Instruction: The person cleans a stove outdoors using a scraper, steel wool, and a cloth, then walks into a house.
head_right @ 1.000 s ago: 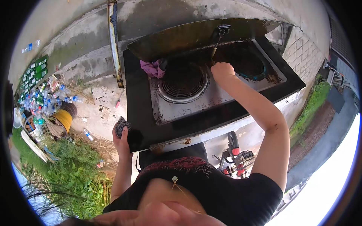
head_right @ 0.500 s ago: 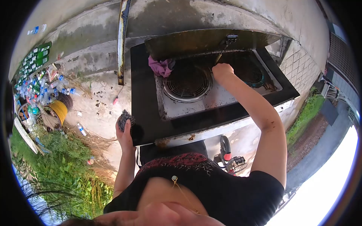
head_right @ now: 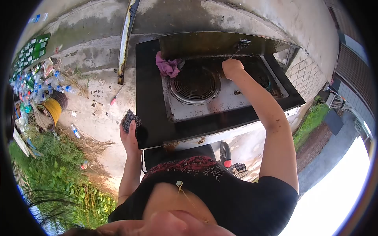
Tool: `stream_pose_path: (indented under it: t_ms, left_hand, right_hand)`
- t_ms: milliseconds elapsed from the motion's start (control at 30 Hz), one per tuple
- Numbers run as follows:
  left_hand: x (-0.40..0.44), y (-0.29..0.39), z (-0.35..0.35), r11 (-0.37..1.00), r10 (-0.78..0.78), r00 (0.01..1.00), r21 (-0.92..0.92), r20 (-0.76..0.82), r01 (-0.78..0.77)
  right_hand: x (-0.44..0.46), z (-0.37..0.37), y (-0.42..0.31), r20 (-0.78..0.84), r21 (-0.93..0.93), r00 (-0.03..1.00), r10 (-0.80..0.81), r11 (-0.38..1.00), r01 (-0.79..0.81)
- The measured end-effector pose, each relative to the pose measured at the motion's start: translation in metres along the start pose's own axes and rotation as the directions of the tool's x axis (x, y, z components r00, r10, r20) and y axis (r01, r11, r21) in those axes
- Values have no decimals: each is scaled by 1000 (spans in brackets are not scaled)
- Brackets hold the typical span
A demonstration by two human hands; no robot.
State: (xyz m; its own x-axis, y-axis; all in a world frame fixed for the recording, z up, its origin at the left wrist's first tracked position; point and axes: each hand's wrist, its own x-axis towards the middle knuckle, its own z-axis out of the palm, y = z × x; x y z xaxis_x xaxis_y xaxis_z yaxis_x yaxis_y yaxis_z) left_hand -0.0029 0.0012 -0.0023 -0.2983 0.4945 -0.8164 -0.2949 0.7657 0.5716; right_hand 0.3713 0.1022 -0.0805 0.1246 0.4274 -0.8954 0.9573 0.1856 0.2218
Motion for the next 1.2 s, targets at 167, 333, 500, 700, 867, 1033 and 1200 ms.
stream_pose_path:
  t_ms: [167, 333, 500, 700, 867, 1033, 1200]
  left_hand:
    - [1, -3, -2, 999, -4, 1000, -32, -5, 3]
    - [1, -7, -7, 997, 57, 998, -57, 37, -55]
    - [2, -4, -7, 996, 69, 997, -61, 39, -67]
    - [1, -2, -4, 995, 25, 999, -97, 39, -21]
    - [0, 0, -4, 998, 28, 999, -56, 36, -26]
    - [4, -8, -7, 999, 26, 999, -40, 39, -25]
    - [8, -7, -3, 999, 40, 999, -16, 14, -40]
  right_hand:
    - [-8, 0, -17, -12, 33, 998, 55, 998, -55]
    - [17, 33, -42, -85, 96, 993, 80, 993, -72]
    - [10, 8, -21, -44, -2, 993, 108, 994, -108]
    - [-35, 4, -11, -4, -64, 1000, 27, 998, -27]
    - [-33, 15, -17, -22, -26, 998, 57, 998, -57]
    - [-16, 14, -2, -18, -50, 1000, -21, 999, 20]
    - [-15, 3, 6, -39, -114, 996, -83, 990, 78]
